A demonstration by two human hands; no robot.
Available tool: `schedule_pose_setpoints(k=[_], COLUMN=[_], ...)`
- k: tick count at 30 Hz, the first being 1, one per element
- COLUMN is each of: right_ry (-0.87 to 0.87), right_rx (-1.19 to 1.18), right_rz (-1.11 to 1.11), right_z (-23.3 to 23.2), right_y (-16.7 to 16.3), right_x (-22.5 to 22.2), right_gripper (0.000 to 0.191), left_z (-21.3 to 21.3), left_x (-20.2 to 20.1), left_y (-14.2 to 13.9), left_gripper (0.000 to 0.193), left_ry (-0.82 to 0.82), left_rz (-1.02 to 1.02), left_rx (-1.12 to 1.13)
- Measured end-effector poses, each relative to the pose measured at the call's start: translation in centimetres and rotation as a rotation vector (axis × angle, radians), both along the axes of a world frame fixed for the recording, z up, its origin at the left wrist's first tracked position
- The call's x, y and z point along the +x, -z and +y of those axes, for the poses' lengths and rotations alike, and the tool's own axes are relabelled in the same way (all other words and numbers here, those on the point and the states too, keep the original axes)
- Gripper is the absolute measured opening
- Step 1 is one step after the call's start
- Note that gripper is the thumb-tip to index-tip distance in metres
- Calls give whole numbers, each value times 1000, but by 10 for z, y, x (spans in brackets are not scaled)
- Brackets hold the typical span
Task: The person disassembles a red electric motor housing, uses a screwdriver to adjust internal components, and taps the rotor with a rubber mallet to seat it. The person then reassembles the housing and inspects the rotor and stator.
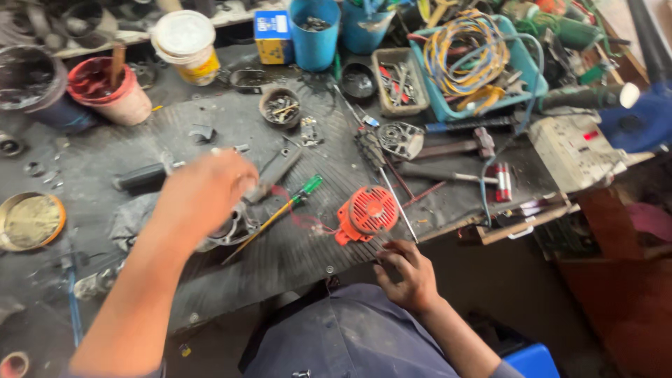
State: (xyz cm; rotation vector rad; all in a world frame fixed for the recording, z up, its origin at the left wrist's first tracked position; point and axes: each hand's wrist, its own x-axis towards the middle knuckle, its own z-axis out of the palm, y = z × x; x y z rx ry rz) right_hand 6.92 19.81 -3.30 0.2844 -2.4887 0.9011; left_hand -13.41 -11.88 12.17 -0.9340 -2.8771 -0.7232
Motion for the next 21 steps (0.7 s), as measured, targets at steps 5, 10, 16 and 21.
schedule_pose_setpoints(k=[5,10,16,21], right_ry=[93,76,-94,-74], right_rx=[-140,-288,-311,-227], right_rz=[39,-85,-76,-48], right_z=[-10,-11,6,29], right_y=[-7,-19,-23,-21], right_x=[-18,-41,-49,-44], right_gripper=[85,113,126,107], left_z=[58,88,99,56], left_x=[-79,-105,-45,-36], left_y=[22,21,14,-32], left_gripper=[14,14,19,20], left_ry=[-54,235,300,444], left_rz=[157,-241,-613,-755], left_rx=[-52,-82,-76,-501])
